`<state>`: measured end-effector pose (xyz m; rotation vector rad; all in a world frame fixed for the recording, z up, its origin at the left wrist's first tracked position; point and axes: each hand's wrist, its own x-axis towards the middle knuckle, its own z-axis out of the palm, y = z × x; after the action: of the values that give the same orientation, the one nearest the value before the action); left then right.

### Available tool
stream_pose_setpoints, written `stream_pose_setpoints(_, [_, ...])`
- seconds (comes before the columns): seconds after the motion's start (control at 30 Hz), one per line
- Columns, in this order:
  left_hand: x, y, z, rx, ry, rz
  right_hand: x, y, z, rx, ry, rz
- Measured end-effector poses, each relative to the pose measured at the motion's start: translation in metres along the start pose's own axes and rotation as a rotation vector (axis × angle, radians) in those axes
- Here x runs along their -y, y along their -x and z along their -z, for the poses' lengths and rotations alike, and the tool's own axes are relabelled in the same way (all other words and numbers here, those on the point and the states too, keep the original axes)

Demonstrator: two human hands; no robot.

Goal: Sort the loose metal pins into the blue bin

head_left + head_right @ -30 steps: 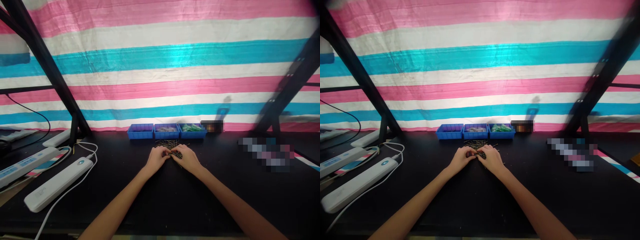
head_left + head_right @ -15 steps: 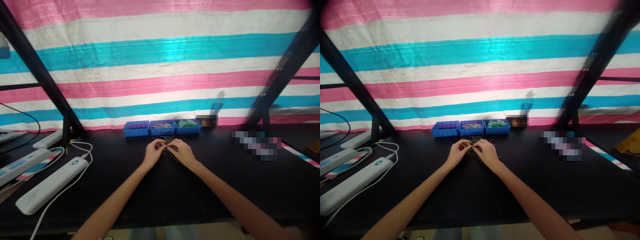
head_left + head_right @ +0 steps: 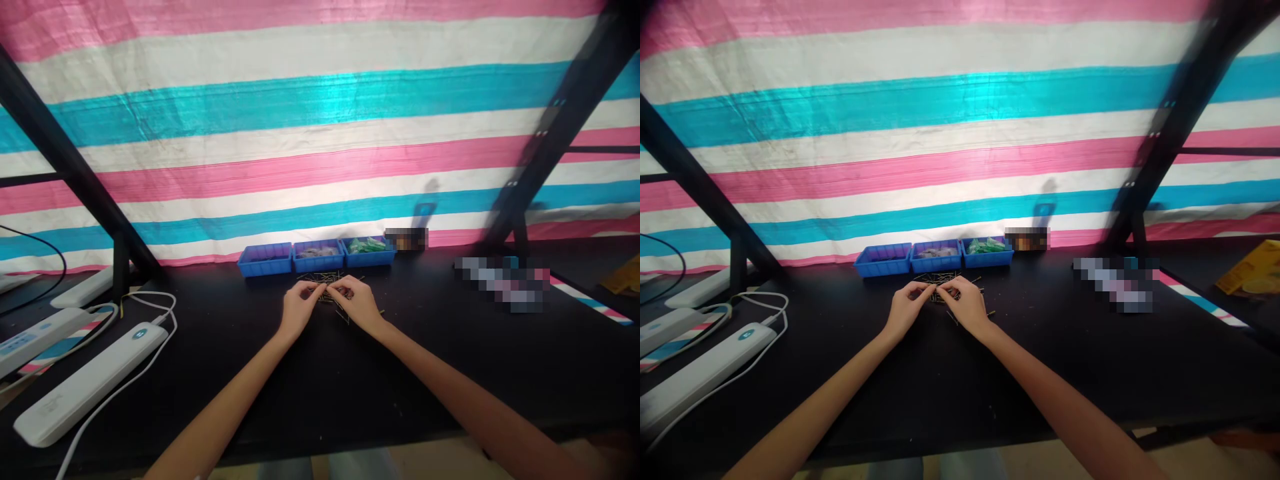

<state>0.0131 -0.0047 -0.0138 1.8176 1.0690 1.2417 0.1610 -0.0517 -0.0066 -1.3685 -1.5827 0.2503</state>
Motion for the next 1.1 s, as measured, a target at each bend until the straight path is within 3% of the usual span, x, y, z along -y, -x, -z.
stream_pose_setpoints(0.2, [-0.011, 0.004, -0.004, 0.039, 0.089, -0.009, 0.001, -0.006, 0.002, -0.104, -0.279, -0.169])
stream_pose_setpoints(0.33, [-0.016, 0.005, -0.004, 0.054, 0.179, -0.019, 0.001, -0.003, 0.0, -0.056, -0.263, -0.127])
stream_pose_setpoints(0.5, [-0.011, 0.003, -0.002, -0.013, 0.157, -0.01, 0.0, 0.0, -0.005, 0.023, -0.223, -0.065])
stream_pose_setpoints(0.73, [-0.012, 0.005, -0.003, 0.013, 0.138, -0.028, -0.003, -0.004, -0.003, -0.075, -0.355, -0.187])
stream_pose_setpoints(0.97, [-0.02, 0.008, -0.002, 0.161, 0.08, -0.062, -0.002, -0.004, -0.005, -0.036, -0.438, -0.187])
stream_pose_setpoints(1.1, [-0.022, 0.003, 0.003, 0.097, 0.193, 0.001, -0.004, -0.005, -0.005, -0.057, -0.403, -0.188])
